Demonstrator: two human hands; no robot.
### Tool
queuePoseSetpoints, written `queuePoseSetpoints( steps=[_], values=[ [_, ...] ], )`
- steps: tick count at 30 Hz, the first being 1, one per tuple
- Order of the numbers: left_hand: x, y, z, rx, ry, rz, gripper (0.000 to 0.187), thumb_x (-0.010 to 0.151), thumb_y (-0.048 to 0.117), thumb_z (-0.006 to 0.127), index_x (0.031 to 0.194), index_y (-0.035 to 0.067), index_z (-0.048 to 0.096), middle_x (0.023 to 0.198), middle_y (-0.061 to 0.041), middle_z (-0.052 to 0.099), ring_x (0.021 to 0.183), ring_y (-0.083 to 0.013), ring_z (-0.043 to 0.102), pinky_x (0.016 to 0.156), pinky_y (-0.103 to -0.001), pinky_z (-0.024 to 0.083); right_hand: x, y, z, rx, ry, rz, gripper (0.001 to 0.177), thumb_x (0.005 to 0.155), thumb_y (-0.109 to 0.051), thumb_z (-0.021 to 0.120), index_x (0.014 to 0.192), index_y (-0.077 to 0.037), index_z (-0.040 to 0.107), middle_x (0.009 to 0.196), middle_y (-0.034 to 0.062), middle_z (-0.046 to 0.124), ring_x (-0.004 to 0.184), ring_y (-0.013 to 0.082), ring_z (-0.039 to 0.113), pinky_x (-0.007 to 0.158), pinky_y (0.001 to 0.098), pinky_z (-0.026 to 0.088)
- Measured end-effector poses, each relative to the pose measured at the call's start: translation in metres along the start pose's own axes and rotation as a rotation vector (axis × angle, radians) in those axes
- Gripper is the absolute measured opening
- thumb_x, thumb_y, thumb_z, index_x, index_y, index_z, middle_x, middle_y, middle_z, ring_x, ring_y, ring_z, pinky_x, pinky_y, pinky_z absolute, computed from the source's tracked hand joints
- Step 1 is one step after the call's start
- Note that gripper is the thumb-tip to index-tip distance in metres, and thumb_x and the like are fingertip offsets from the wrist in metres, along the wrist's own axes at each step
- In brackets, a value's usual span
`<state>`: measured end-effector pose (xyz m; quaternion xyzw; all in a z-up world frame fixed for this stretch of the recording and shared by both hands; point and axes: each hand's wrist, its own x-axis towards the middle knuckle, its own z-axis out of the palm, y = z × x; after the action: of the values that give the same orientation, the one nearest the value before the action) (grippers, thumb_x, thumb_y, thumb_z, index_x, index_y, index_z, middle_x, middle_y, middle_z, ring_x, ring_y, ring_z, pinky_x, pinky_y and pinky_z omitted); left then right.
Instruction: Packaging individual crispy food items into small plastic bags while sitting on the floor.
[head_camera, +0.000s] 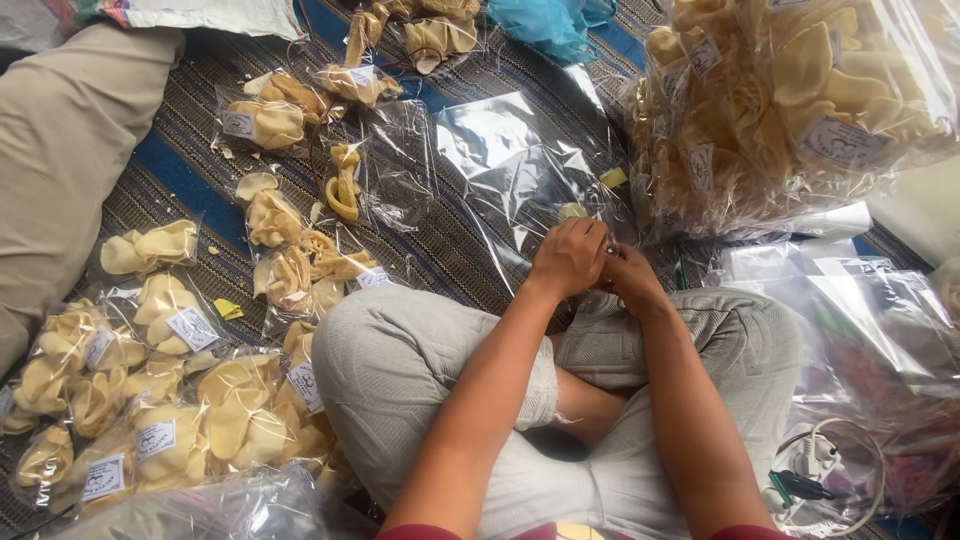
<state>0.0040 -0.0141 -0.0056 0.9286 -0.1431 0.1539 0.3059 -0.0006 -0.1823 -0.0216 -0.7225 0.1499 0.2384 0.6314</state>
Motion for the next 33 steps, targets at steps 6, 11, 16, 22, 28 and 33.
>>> queuePoseSetpoints(
  steps=[6, 11, 16, 22, 28, 33],
  values=[
    [0.002, 0.009, -0.014, -0.031, 0.126, 0.073, 0.015, 0.086, 0.030, 0.054, 0.095, 0.018, 0.059, 0.098, -0.002, 0.062, 0.100, -0.0245, 0.065, 0.071, -0.039, 0.055, -0.026, -0.037, 0.011, 0.248, 0.143, 0.003, 0.052, 0.098, -0.025, 0.076, 0.136, 0.000, 0.051, 0.097, 0.0143, 0.060, 0.074, 0.0202, 0.065, 0.070, 0.0444, 0.062],
    [0.003, 0.018, -0.036, -0.083, 0.128, 0.116, 0.009, 0.081, 0.025, 0.056, 0.088, 0.019, 0.058, 0.088, 0.000, 0.058, 0.089, -0.0236, 0.064, 0.064, -0.037, 0.055, -0.030, -0.042, 0.015, 0.326, 0.181, -0.002, 0.053, 0.097, -0.023, 0.075, 0.139, -0.003, 0.048, 0.098, 0.0131, 0.061, 0.075, 0.0184, 0.064, 0.066, 0.0416, 0.062],
    [0.001, 0.009, -0.009, -0.080, 0.194, 0.161, 0.009, 0.077, 0.026, 0.059, 0.083, 0.021, 0.057, 0.081, 0.001, 0.056, 0.079, -0.0251, 0.064, 0.061, -0.038, 0.054, -0.035, -0.041, 0.022, 0.222, 0.236, -0.030, 0.042, 0.092, -0.028, 0.080, 0.125, -0.007, 0.064, 0.090, 0.0055, 0.064, 0.071, 0.0132, 0.063, 0.047, 0.0245, 0.050],
    [-0.003, 0.020, -0.033, -0.109, 0.173, 0.177, 0.010, 0.073, 0.027, 0.060, 0.078, 0.021, 0.053, 0.076, 0.002, 0.053, 0.075, -0.0241, 0.063, 0.060, -0.037, 0.053, -0.013, -0.009, 0.018, 0.114, 0.293, -0.188, 0.030, 0.090, -0.022, 0.076, 0.115, -0.005, 0.074, 0.091, 0.0121, 0.067, 0.083, 0.0169, 0.059, 0.065, 0.0341, 0.053],
    [-0.005, 0.021, -0.028, -0.110, 0.172, 0.208, 0.011, 0.072, 0.025, 0.059, 0.078, 0.019, 0.054, 0.076, -0.003, 0.054, 0.076, -0.0282, 0.064, 0.062, -0.040, 0.054, -0.019, -0.015, 0.016, 0.071, 0.245, -0.177, 0.037, 0.090, -0.021, 0.076, 0.121, -0.005, 0.065, 0.089, 0.0130, 0.063, 0.075, 0.0197, 0.060, 0.057, 0.0338, 0.051],
    [-0.008, 0.019, -0.004, -0.032, 0.217, 0.242, 0.012, 0.067, 0.021, 0.058, 0.079, 0.019, 0.055, 0.077, -0.002, 0.054, 0.075, -0.0273, 0.063, 0.062, -0.039, 0.054, -0.040, -0.043, 0.030, 0.122, 0.223, -0.133, 0.037, 0.094, -0.026, 0.072, 0.123, -0.004, 0.062, 0.093, 0.0125, 0.062, 0.074, 0.0191, 0.057, 0.054, 0.0332, 0.050]
  ],
)
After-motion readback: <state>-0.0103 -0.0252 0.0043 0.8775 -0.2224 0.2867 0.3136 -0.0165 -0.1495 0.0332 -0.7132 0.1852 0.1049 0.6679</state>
